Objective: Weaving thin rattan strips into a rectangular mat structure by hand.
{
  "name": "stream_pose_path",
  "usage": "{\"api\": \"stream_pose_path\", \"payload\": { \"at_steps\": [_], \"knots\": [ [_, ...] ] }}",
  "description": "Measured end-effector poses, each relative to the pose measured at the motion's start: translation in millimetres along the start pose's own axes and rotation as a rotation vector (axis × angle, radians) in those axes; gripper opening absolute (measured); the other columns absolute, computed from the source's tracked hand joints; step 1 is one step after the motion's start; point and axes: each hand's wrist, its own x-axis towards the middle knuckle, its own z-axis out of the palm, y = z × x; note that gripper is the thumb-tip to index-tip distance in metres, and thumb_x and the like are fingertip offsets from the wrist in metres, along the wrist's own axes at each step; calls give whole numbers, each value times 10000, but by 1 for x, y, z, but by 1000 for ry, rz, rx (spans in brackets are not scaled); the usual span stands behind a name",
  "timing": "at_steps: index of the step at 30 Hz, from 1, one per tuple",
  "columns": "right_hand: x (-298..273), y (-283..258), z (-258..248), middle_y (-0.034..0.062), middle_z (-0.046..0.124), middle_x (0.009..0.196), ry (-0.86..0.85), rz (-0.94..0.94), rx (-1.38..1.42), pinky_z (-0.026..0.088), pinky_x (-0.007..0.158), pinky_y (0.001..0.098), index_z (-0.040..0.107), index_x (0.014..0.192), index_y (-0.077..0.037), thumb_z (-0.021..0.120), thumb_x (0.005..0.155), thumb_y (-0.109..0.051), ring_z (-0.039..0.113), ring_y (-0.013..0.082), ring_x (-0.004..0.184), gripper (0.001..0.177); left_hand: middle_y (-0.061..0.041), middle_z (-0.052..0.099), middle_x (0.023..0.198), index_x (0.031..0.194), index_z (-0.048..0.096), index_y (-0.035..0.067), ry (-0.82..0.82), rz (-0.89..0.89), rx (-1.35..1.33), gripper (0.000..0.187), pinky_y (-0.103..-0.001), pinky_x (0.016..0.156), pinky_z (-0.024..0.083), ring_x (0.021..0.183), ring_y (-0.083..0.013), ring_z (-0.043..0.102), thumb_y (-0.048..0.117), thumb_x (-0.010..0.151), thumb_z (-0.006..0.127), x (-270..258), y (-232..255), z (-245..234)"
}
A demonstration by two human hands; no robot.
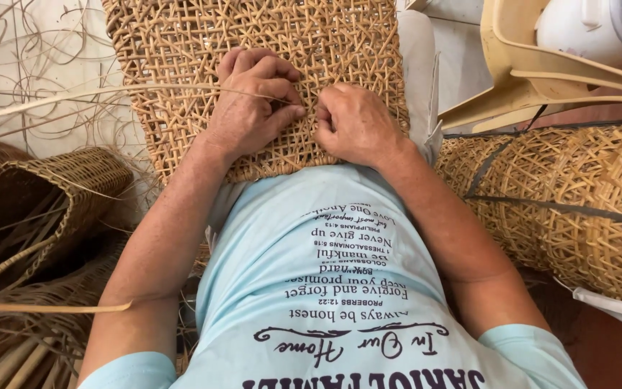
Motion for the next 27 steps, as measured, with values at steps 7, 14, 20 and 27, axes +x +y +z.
{"api": "stream_pose_path", "payload": {
  "at_steps": [7, 14, 20, 27],
  "knots": [
    [-19, 11, -7, 54, 573, 817, 148, -63, 260, 375, 534, 299, 673, 922, -3, 586, 883, 24, 454, 146, 619, 100, -3, 734, 1174, 854, 754, 179, 52, 3, -62, 140, -482, 1163, 223, 1261, -242, 538, 229, 910, 872, -3, -3, 6],
    [-27, 3, 0, 48, 597, 830, 330, -240, 151, 430, 611, 297, 759, 921, -36, 667, 809, 69, 512, 168, 708, 179, -60, 673, 1116, 852, 735, 77, 131, 2, -147, 131, -491, 1175, 293, 1097, -238, 586, 67, 899, 856, -5, -5, 4],
    [-27, 6, 5, 53, 577, 835, 334, -288, 85, 457, 655, 313, 790, 916, -17, 692, 779, 63, 504, 188, 751, 187, -120, 680, 1117, 853, 709, 57, 222, -57, -162, 146, -428, 972, 464, 1015, -228, 627, 1, 929, 821, -5, -16, 13],
    [-27, 9, 6, 50, 570, 834, 338, -293, 107, 440, 625, 299, 781, 902, -17, 667, 774, 66, 495, 178, 742, 190, -65, 721, 1169, 912, 783, 113, 327, -21, 221, 128, -508, 1012, 392, 1204, -295, 533, 176, 936, 892, -6, -27, 21]
  ]
}}
